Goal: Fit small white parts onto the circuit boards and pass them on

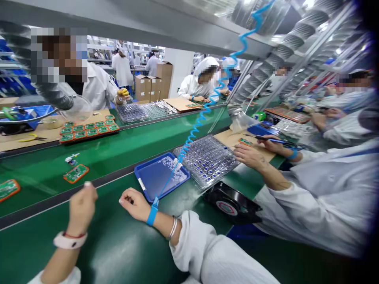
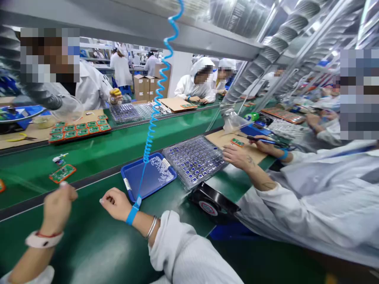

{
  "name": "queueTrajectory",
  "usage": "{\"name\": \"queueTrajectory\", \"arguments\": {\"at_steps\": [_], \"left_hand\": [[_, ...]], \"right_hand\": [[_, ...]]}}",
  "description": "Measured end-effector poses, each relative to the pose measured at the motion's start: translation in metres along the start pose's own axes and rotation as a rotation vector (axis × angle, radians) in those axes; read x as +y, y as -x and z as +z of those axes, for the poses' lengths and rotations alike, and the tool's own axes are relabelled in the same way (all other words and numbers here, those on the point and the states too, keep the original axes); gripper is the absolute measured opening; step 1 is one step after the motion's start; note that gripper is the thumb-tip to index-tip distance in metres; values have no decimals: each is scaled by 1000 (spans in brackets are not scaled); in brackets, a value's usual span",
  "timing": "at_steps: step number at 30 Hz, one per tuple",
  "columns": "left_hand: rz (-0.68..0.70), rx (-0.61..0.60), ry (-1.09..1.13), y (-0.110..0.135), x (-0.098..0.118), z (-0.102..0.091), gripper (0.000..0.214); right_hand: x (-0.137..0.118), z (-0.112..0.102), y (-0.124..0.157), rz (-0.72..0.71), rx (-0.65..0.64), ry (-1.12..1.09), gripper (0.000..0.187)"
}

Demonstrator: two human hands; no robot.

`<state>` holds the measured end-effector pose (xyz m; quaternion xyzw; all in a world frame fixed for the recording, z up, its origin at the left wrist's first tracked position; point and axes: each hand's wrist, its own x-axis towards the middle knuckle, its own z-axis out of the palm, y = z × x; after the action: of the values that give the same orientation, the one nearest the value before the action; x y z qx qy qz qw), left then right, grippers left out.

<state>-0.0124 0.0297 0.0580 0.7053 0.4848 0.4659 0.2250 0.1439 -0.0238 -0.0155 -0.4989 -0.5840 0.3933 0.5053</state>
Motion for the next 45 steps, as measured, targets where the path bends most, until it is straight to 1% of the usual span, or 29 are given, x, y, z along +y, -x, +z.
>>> {"name": "queueTrajectory", "arguments": {"at_steps": [2,3,4,6,10,13,19,22,29,33,39,45], "left_hand": [[-33,-153,28,25,2,28,51],[-50,-211,45,35,1,38,50],[-67,-253,61,43,-1,44,49],[-104,-276,86,53,-6,50,45],[-198,-233,122,60,-16,48,38],[-232,-236,147,63,-20,48,38],[-214,-278,164,66,-24,54,36],[-207,-283,175,67,-26,56,35],[-253,-298,195,67,-28,55,36],[-277,-306,208,69,-29,56,36],[-284,-308,223,73,-32,57,35],[-282,-310,197,75,-37,59,37]], "right_hand": [[-1,1,-1,40,-3,-11,12],[-2,2,-1,56,-9,-9,14],[-2,2,-1,67,-18,-3,15],[-3,1,-2,81,-43,5,18],[-4,-2,0,89,-72,-5,22],[-8,-4,1,76,-85,29,22],[-11,-9,2,87,-65,69,25],[-7,-10,1,58,-70,90,26],[-1,-11,2,6,-80,143,31],[-3,-12,2,36,-93,112,35],[-6,-12,3,78,-88,77,34],[-5,-11,5,103,-76,87,32]]}}
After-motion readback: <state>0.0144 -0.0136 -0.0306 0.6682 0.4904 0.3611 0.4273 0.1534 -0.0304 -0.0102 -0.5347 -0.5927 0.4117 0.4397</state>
